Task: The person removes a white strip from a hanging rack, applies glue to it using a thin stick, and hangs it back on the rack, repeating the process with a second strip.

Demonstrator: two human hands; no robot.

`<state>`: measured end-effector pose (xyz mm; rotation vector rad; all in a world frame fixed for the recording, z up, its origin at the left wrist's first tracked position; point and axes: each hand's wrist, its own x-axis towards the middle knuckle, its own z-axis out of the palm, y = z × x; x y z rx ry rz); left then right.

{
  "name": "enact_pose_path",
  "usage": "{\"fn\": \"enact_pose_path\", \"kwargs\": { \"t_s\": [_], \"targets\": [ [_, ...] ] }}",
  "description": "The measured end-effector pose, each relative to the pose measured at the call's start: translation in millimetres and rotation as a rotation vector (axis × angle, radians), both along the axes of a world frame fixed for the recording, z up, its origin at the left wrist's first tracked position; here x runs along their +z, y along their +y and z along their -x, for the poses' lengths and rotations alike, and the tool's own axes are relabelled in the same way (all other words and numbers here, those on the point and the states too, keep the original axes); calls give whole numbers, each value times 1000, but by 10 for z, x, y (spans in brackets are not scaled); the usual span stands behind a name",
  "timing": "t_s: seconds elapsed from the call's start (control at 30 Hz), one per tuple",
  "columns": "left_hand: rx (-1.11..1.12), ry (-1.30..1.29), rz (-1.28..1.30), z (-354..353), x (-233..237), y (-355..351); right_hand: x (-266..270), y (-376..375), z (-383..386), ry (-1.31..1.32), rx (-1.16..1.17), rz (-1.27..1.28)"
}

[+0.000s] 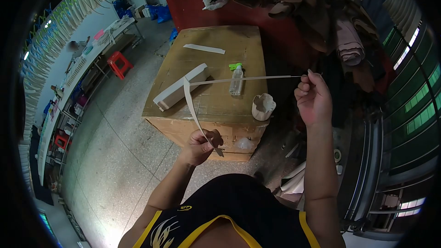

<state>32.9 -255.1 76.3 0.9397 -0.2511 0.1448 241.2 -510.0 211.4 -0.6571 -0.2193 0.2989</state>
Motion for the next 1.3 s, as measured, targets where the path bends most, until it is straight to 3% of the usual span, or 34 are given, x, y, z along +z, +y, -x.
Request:
{"fn": "enact_pose_path", "kwargs": {
  "t_s": [0.9,1.3],
  "targets": [
    [-43,-12,13,47,10,-77,-183,47,160,35,58,9],
    [53,11,94,12,136,-149,-451,194,540,-77,133,212]
  ]
}}
